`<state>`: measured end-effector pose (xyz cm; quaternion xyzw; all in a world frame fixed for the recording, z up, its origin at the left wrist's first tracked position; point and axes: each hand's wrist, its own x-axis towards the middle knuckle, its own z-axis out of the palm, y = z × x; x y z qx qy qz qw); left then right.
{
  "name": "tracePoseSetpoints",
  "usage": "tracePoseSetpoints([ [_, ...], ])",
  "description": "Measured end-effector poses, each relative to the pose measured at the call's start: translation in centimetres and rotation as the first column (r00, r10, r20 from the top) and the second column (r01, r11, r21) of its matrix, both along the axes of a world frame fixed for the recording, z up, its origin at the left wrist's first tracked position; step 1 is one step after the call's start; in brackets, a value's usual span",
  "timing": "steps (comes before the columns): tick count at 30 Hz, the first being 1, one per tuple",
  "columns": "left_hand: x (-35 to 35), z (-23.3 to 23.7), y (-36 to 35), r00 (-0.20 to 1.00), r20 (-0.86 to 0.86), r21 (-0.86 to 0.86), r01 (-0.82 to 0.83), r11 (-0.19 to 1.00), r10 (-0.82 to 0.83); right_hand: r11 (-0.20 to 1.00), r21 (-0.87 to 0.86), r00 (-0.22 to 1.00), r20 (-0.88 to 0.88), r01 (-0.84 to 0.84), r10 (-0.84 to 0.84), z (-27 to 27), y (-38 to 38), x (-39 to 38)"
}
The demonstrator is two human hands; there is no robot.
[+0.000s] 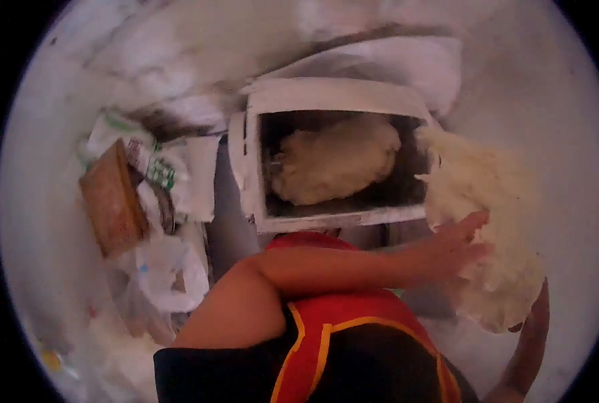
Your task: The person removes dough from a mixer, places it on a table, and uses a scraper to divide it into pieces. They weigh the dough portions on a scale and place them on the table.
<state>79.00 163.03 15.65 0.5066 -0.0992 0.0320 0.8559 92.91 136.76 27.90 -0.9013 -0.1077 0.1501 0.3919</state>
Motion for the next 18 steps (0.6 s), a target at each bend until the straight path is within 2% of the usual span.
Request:
tracePoseSetpoints([
  [1,-1.4,2.0,0.2,0.985,-0.045,-0.1,0.162,0.982,-0.168,0.997,-0.008,0.997,0.022,0.071,-0.071,0.7,-1.8,-2.8],
  [4,-4.1,3.7,-2.9,0.938,0.033,-0.096,0.345,0.933,-0.344,0.963,-0.019,0.961,0.062,0.27,-0.268,2.2,-6.3,-11.5],
  [6,-5.9,5.1,-5.2,0.848,0.12,-0.184,0.529,0.828,-0.515,0.916,-0.008,0.916,0.037,0.401,-0.4,1.7,-8.1,-17.5],
  [9,-9.1,6.2,-8.6,0.714,-0.022,-0.22,0.679,0.7,-0.699,0.825,0.011,0.824,-0.06,0.565,-0.564,-0.2,-9.3,-26.2],
  [10,-9.8,6.9,-9.5,0.648,-0.128,-0.159,0.734,0.66,-0.751,0.795,0.011,0.792,-0.101,0.607,-0.603,-0.9,-10.0,-28.6],
  [11,-6.2,7.0,-10.0,0.579,-0.234,-0.102,0.784,0.612,-0.781,0.764,0.009,0.758,-0.137,0.645,-0.638,-1.8,-10.5,-28.9],
  [12,-9.4,7.3,-12.1,0.544,-0.279,-0.066,0.811,0.581,-0.791,0.73,0.015,0.723,-0.156,0.683,-0.673,-2.0,-12.1,-33.2],
  [14,-10.2,6.6,-16.3,0.425,-0.349,-0.055,0.88,0.471,-0.835,0.683,0.015,0.672,-0.194,0.73,-0.714,-2.2,-14.6,-37.1],
  [17,-11.2,4.0,-24.1,0.208,-0.417,-0.117,0.953,0.28,-0.885,0.586,0.044,0.58,-0.22,0.809,-0.784,-4.3,-18.7,-41.9],
  [18,-9.6,1.1,-27.1,0.128,-0.425,-0.172,0.961,0.219,-0.896,0.563,0.042,0.555,-0.243,0.825,-0.796,-5.7,-20.2,-41.5],
])
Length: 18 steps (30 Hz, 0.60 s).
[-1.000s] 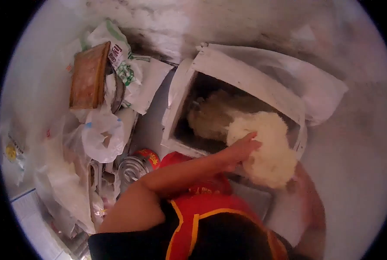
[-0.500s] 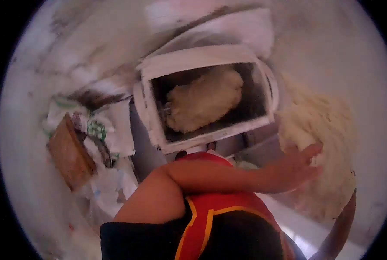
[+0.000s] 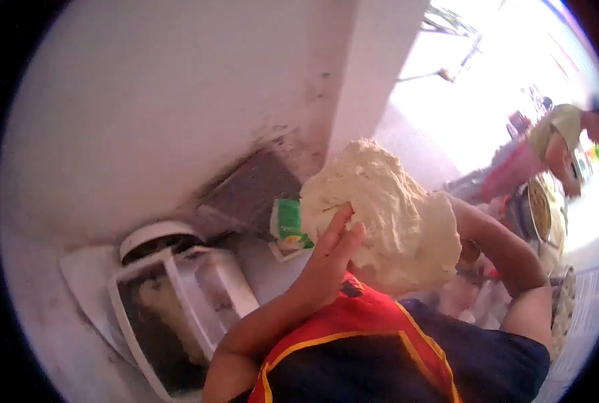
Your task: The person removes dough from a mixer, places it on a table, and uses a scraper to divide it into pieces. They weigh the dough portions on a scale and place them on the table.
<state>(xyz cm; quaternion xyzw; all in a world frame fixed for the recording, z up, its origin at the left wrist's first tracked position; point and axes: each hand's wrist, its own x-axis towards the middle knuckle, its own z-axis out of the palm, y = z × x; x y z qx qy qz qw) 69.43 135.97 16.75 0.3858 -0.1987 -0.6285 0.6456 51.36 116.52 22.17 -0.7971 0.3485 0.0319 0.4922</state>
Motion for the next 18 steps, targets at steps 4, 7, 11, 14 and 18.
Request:
tracePoseSetpoints([
  [4,-5.4,0.4,-12.3,0.98,-0.071,0.187,0.197,0.962,-0.187,0.989,0.053,0.99,-0.013,0.14,-0.139,-2.3,-6.4,-7.1],
  [7,-6.1,-1.0,-18.0,0.916,-0.195,0.071,0.371,0.926,-0.352,0.962,0.076,0.965,-0.042,0.261,-0.259,-3.1,-8.8,-9.4],
  [11,-12.4,-2.3,-30.1,0.892,-0.072,0.004,0.448,0.894,-0.447,0.892,0.076,0.895,-0.04,0.446,-0.444,-3.7,-15.5,-16.7],
  [14,-10.6,-1.7,-22.1,0.859,0.024,-0.082,0.511,0.855,-0.511,0.689,0.138,0.7,-0.052,0.711,-0.712,-1.7,-4.1,-14.6],
  [18,1.1,-5.0,-18.2,0.875,0.032,-0.18,0.48,0.858,-0.483,0.742,0.078,0.742,0.036,0.665,-0.669,-4.8,0.2,-2.5],
])
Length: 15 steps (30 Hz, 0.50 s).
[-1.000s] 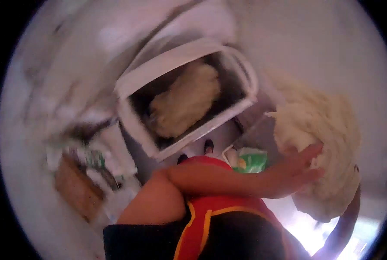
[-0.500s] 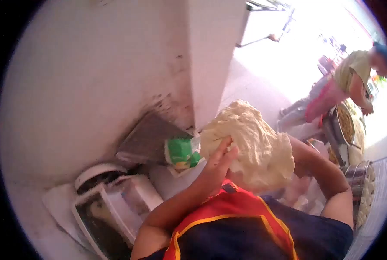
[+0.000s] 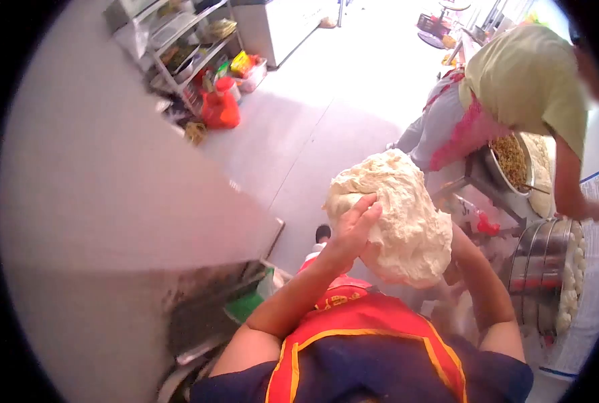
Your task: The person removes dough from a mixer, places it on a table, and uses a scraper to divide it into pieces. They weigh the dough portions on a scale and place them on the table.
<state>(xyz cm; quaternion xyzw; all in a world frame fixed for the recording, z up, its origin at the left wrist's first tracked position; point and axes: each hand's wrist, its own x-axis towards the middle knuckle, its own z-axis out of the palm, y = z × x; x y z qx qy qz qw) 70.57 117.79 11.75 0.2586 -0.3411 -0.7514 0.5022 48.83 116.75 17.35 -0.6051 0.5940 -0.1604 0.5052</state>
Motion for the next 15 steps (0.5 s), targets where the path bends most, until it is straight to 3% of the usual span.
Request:
tracePoseSetpoints([
  [2,1.1,-1.7,-0.3,0.997,-0.073,-0.018,-0.018,1.0,0.016,0.998,-0.057,1.0,0.006,-0.013,0.013,-1.3,0.0,1.4],
  [5,2.9,0.2,2.4,0.997,0.068,-0.005,-0.028,1.0,0.028,0.993,-0.117,0.998,0.053,0.03,-0.024,-0.9,3.0,2.7],
  [9,4.0,0.7,4.4,0.993,0.016,0.027,0.12,0.992,-0.12,0.979,-0.156,0.984,0.142,0.132,-0.11,-1.1,7.8,4.5],
  [12,5.1,1.1,6.8,0.975,0.185,0.049,0.115,0.992,-0.122,0.959,-0.169,0.951,0.249,0.227,-0.181,-3.7,11.5,5.2],
  [15,5.8,-2.5,5.9,0.933,0.334,-0.035,0.15,0.988,-0.129,0.936,-0.193,0.908,0.361,0.296,-0.213,-8.4,13.7,6.9],
])
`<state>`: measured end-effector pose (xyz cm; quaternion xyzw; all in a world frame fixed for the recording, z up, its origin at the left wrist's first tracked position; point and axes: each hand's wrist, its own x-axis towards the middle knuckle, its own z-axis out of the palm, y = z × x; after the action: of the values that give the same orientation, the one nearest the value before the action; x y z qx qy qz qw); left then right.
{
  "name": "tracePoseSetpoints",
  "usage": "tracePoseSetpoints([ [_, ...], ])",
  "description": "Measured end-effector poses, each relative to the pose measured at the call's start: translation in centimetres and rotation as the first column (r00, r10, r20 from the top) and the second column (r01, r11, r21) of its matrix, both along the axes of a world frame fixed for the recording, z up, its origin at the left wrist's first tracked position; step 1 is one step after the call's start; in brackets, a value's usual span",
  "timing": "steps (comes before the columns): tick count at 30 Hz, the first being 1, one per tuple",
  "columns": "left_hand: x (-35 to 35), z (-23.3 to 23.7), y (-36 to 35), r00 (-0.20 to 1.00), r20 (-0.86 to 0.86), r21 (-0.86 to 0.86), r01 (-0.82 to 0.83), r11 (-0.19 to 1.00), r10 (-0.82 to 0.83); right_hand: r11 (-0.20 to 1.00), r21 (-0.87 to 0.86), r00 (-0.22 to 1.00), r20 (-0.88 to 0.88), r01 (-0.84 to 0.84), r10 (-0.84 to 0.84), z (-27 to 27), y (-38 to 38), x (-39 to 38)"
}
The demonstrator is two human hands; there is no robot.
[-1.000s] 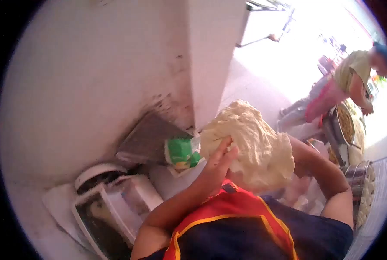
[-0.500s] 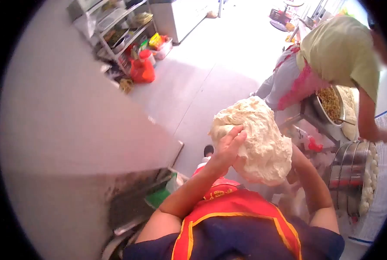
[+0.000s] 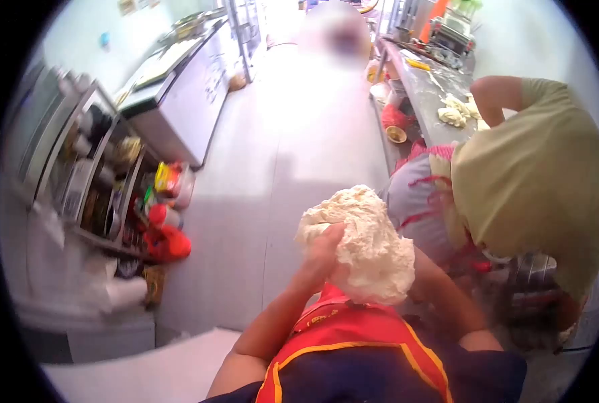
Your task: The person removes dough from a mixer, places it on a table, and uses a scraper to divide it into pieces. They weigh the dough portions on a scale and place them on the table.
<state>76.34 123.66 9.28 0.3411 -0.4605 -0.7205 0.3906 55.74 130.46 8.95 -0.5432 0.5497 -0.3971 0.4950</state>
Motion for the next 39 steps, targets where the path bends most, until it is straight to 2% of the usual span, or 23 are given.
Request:
tracePoseSetpoints([
  [3,0.6,-1.8,0.1,0.99,0.044,0.104,0.129,0.986,-0.134,0.996,-0.077,0.991,0.123,0.053,-0.043,-7.0,0.0,1.3],
  [4,0.2,-3.7,-0.4,0.988,-0.016,0.074,0.157,0.985,-0.156,0.993,-0.097,0.987,0.152,0.074,-0.059,-8.4,0.2,1.2],
  [7,-1.7,-4.2,1.4,0.984,0.083,-0.021,0.159,0.987,-0.157,0.977,-0.159,0.968,0.227,0.145,-0.106,-11.7,2.3,0.5],
  [8,-2.3,-4.7,2.5,0.976,0.08,0.015,0.203,0.979,-0.203,0.97,-0.169,0.963,0.235,0.174,-0.132,-12.5,3.5,0.1],
  [9,-2.3,-2.4,2.7,0.97,0.092,0.057,0.218,0.974,-0.223,0.965,-0.158,0.961,0.219,0.208,-0.171,-11.6,4.1,0.4],
  [11,-2.5,-1.8,4.1,0.96,0.157,0.096,0.219,0.971,-0.232,0.956,-0.133,0.94,0.259,0.26,-0.22,-12.9,5.4,0.4],
  [12,-2.6,-2.9,4.2,0.96,0.173,0.075,0.212,0.974,-0.222,0.964,-0.051,0.898,0.379,0.26,-0.222,-13.2,6.3,0.2],
  [15,-2.7,-6.5,3.3,0.927,0.054,-0.021,0.373,0.927,-0.372,0.94,-0.016,0.809,0.515,0.34,-0.284,-13.0,8.8,0.9],
  [18,-3.9,-8.4,3.2,0.843,0.041,-0.02,0.538,0.843,-0.537,0.902,0.06,0.822,0.388,0.428,-0.417,-14.7,10.2,0.3],
  [21,-6.6,-11.4,0.4,0.791,0.017,-0.194,0.603,0.774,-0.612,0.828,0.034,0.77,0.347,0.56,-0.535,-16.4,9.6,-0.9],
  [22,-7.1,-10.1,-0.7,0.776,0.136,-0.161,0.631,0.759,-0.616,0.781,0.044,0.716,0.371,0.622,-0.591,-16.5,9.4,-2.2],
  [23,-15.3,-4.9,-2.3,0.72,0.173,-0.167,0.694,0.701,-0.672,0.747,0.072,0.67,0.393,0.661,-0.63,-13.8,8.9,-7.5],
  [25,-20.5,-3.3,-4.6,0.588,0.212,-0.216,0.807,0.55,-0.78,0.65,0.106,0.567,0.398,0.752,-0.721,-13.8,8.6,-10.5],
  [30,-36.8,-2.1,-10.2,0.503,0.274,-0.45,0.821,0.353,-0.82,0.413,0.1,0.35,0.372,0.905,-0.86,-13.0,5.2,-22.3],
  [34,-50.9,-2.4,-11.8,0.47,0.309,-0.508,0.816,0.274,-0.827,0.252,0.028,0.228,0.338,0.967,-0.913,-12.6,3.5,-33.4],
  [37,-61.5,-0.7,-12.6,0.438,0.375,-0.58,0.798,0.162,-0.817,0.141,-0.043,0.148,0.295,0.989,-0.944,-11.1,2.4,-41.7],
  [39,-67.9,0.3,-12.8,0.372,0.375,-0.578,0.81,0.1,-0.849,0.069,-0.125,0.096,0.222,0.99,-0.97,-9.3,1.9,-47.0],
])
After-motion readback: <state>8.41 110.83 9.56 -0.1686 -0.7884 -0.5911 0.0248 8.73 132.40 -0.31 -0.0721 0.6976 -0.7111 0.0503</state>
